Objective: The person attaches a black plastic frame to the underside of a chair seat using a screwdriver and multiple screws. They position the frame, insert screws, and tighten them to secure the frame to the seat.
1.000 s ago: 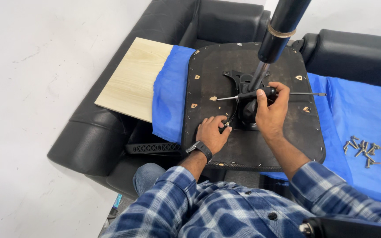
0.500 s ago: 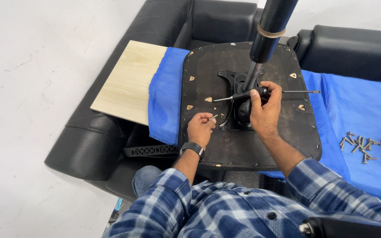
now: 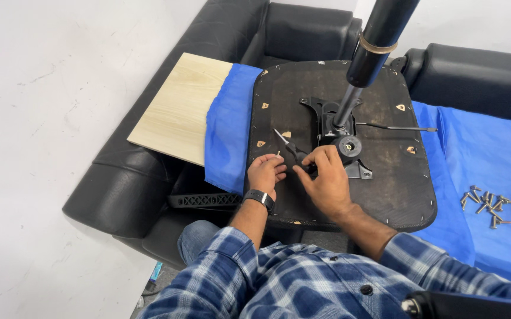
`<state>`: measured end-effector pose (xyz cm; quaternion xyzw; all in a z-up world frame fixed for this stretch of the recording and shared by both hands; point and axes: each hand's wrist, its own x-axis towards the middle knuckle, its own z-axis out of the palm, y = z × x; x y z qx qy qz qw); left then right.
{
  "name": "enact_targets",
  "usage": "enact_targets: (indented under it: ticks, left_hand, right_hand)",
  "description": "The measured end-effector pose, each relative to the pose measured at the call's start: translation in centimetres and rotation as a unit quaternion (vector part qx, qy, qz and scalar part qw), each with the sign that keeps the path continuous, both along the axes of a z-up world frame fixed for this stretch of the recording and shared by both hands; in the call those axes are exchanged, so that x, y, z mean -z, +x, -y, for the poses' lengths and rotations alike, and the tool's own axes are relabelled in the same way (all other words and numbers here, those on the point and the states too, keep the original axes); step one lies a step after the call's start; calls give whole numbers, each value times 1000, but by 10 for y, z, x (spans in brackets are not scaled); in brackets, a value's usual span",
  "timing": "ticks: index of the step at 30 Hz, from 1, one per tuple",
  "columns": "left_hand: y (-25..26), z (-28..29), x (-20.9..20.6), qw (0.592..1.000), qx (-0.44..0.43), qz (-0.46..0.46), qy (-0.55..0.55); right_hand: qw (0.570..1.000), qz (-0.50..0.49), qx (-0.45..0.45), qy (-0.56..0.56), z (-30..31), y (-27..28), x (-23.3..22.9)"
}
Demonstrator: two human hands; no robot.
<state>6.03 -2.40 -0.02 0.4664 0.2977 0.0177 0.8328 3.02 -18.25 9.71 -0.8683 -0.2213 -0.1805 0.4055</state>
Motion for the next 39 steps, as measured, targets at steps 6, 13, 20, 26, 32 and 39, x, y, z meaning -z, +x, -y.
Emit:
enact_targets:
  ticks: [6,13,20,26,32,39]
  left_hand:
    - [-11,3,-7,999,29,-9,32]
    - [-18,-3,-14,992,107,9,73]
    - [-25,-5,-25,979,166,36,113]
    - [-29,6,-54,943,235,38,231]
    - [-36,53,-74,882,313,114,333]
    - [-23,148,-60,821,438,178,320]
  right_hand:
    - [993,-56,20,-101,-5,-1,33]
    - [986,-159,12,-54,-6,5,45]
    - [976,-213,-47,-3,-5,15,33]
    - [965,-257,15,52,10,6,24]
    - [966,-233,62,93,62,-17,32]
    - [948,-202,220,105,150,-37,51]
